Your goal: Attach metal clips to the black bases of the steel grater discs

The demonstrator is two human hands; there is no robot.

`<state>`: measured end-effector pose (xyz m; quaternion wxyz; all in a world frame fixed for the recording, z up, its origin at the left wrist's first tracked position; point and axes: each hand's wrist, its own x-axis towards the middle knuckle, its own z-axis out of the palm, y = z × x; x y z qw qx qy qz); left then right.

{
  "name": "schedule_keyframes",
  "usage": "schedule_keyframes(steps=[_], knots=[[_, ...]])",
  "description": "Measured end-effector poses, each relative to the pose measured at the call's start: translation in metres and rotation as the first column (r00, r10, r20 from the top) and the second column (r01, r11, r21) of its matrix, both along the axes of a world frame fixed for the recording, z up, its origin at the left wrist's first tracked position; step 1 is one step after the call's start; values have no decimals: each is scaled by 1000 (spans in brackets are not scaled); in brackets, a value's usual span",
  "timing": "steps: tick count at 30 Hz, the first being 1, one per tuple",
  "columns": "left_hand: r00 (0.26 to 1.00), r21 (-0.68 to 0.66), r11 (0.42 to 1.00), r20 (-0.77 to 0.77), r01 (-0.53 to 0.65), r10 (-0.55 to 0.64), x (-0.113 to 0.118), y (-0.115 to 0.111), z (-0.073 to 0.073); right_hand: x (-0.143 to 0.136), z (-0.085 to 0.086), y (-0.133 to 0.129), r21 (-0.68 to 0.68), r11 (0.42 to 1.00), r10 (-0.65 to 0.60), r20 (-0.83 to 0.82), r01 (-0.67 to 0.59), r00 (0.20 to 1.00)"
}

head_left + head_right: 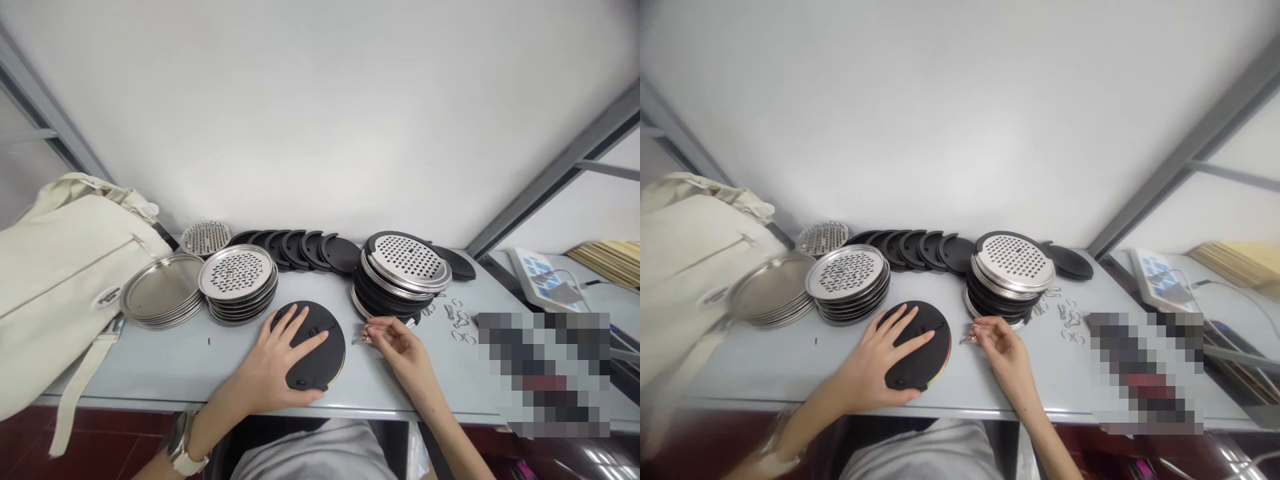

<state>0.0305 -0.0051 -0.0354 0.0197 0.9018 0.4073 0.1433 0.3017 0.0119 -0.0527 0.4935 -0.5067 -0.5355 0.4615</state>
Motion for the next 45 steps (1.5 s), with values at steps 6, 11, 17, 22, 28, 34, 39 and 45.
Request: schedule_keyframes(steps=[6, 11, 17, 22, 28, 34, 39, 45], knots=[[1000, -19, 1000, -16, 2, -2, 0, 0, 0, -1, -4, -5, 111, 993, 21, 225, -47, 974], [1000, -25, 1000, -18, -1, 1, 0, 0, 1, -2, 1, -11, 313, 946, -92, 511, -85, 855], [1000, -9, 1000, 0, 2, -2, 0, 0, 0, -5, -1, -13, 300, 952, -135, 605, -67, 785], [1000, -9, 1000, -3, -1, 0, 0, 0, 0, -18, -4, -4, 200, 980, -132, 683, -10, 719], [1000, -7, 1000, -3, -1, 1, 1, -1, 2, -25, -2, -2, 123, 992, -102, 695, 22, 711], [1000, -11, 1000, -12, -1, 1, 0, 0, 0, -21, 1, -5, 36, 999, -52, 676, 37, 735], [1000, -8, 1000, -9, -1, 1, 0, 0, 0, -20, 2, -5, 44, 999, -43, 673, 18, 738], [1000, -6, 1000, 3, 4, -4, 0, 0, 0, -18, -2, -4, 81, 997, -43, 652, -13, 757]])
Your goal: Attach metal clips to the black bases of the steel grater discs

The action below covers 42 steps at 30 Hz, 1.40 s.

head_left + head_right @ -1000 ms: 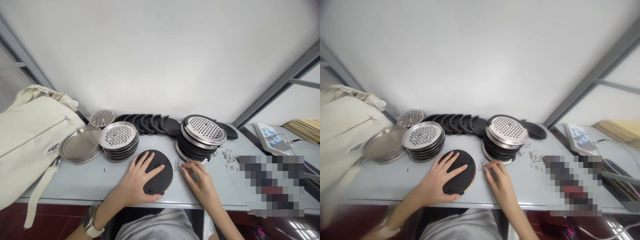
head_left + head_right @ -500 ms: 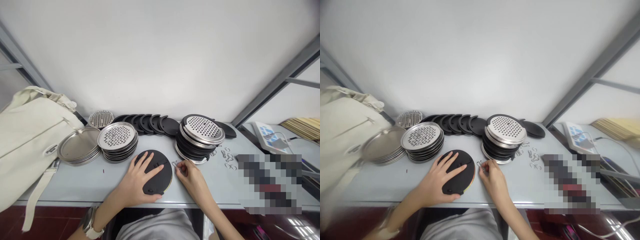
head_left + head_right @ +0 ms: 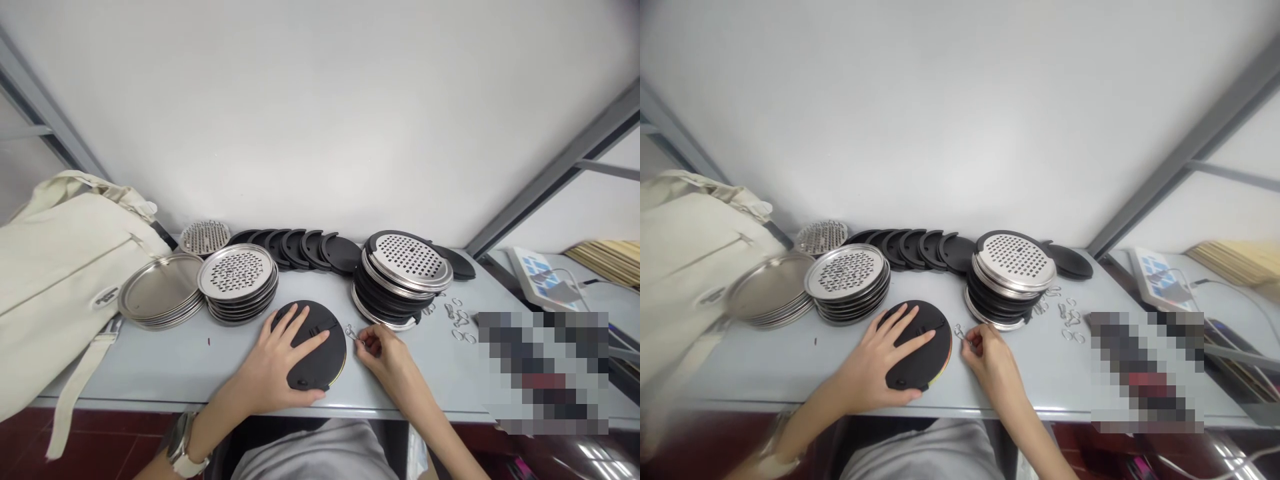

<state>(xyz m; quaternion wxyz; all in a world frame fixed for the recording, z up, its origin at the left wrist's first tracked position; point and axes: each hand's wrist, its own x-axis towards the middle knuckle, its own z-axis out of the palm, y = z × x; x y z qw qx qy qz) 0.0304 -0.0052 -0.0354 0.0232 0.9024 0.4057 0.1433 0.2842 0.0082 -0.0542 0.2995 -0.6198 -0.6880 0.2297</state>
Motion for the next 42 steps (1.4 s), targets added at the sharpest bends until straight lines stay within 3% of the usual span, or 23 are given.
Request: schedule_keyframes(steps=[8, 15, 21, 28, 33, 38, 42], knots=[[1000, 0, 1000, 24, 3, -3, 0, 0, 1, 3, -1, 2, 75, 993, 100, -94, -93, 990], [1000, -9, 1000, 19, 4, -4, 0, 0, 0, 10, 12, 0, 158, 987, 78, -242, -41, 967], [1000, -2, 1000, 13, 4, -4, 0, 0, 0, 4, 27, -2, 14, 998, 61, -531, -63, 845], [1000, -7, 1000, 16, 1, -1, 0, -1, 2, -1, 37, -7, 89, 992, 129, -564, -95, 816], [1000, -4, 1000, 21, -1, 1, 0, -1, 2, -6, 27, -4, 11, 988, 121, -656, -151, 745], [1000, -16, 1000, 12, 1, -1, 0, -1, 2, -10, 8, 10, 110, 990, 130, -519, -84, 845], [1000, -14, 1000, 10, -1, 1, 0, -1, 3, -16, 10, 17, 180, 976, 172, -294, -123, 940]])
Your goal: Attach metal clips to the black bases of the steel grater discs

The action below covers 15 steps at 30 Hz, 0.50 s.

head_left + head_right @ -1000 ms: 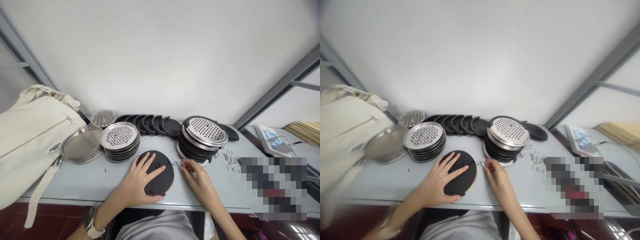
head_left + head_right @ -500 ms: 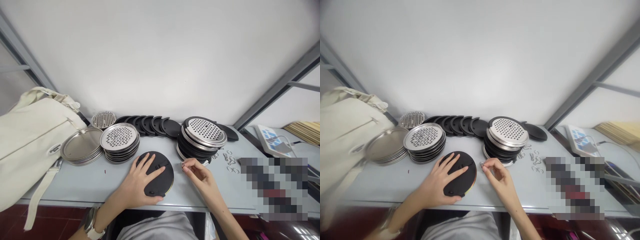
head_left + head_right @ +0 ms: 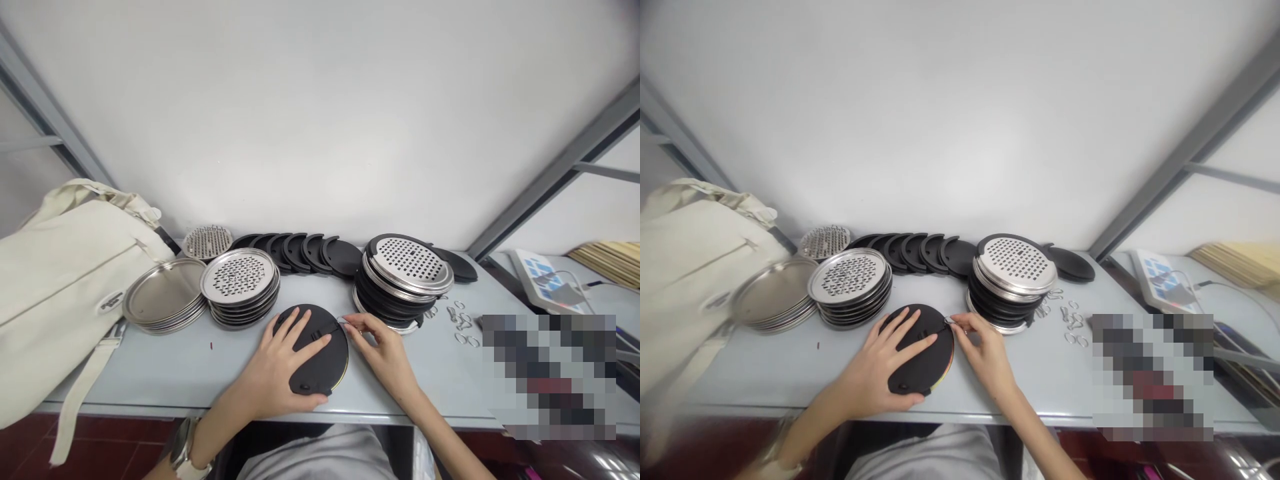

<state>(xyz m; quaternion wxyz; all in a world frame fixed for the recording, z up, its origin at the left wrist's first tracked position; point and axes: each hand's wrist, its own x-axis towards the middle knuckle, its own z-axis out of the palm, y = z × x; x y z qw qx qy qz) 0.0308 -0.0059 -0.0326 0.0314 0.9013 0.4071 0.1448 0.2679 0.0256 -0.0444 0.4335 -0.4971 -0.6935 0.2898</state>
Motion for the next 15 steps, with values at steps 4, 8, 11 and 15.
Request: schedule_keyframes(steps=[4, 8, 11, 15], knots=[[1000, 12, 1000, 5, -1, 1, 1, 0, 0, -7, 6, 3, 48, 999, 9, 80, -12, 997], [1000, 7, 1000, -1, -4, 4, 1, 0, 0, -7, 5, 3, 12, 1000, -7, 64, 7, 998], [1000, 4, 1000, -2, 0, 0, 0, 0, -1, -6, 4, 3, -17, 1000, 4, 53, -3, 999], [1000, 0, 1000, -4, 4, -4, 0, 0, -2, -8, 3, 4, -58, 998, 37, 46, -35, 998]])
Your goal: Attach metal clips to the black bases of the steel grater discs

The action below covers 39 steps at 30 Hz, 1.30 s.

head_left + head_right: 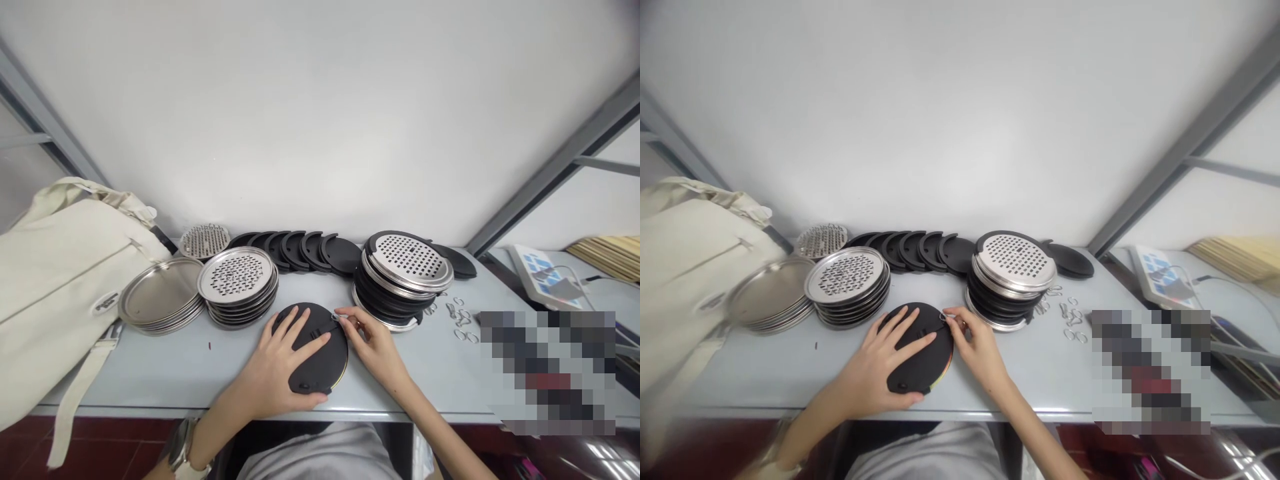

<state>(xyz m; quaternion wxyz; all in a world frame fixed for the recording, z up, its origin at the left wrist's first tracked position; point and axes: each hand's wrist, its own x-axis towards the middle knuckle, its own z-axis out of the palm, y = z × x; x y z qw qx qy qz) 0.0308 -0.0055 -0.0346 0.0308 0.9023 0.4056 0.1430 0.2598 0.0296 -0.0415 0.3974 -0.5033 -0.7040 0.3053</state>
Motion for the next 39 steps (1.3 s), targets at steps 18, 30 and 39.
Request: schedule_keyframes(steps=[18, 30, 39], knots=[[1000, -5, 1000, -11, -6, 6, 0, 0, -1, 2, -6, 5, -88, 993, 76, -85, -84, 993], [1000, -8, 1000, -20, -8, 8, 0, 0, -1, 2, -7, 5, -134, 985, 95, -111, -109, 989], [1000, -9, 1000, -27, -9, 9, 0, 0, -1, 4, -9, 3, -159, 981, 86, -180, -115, 980]])
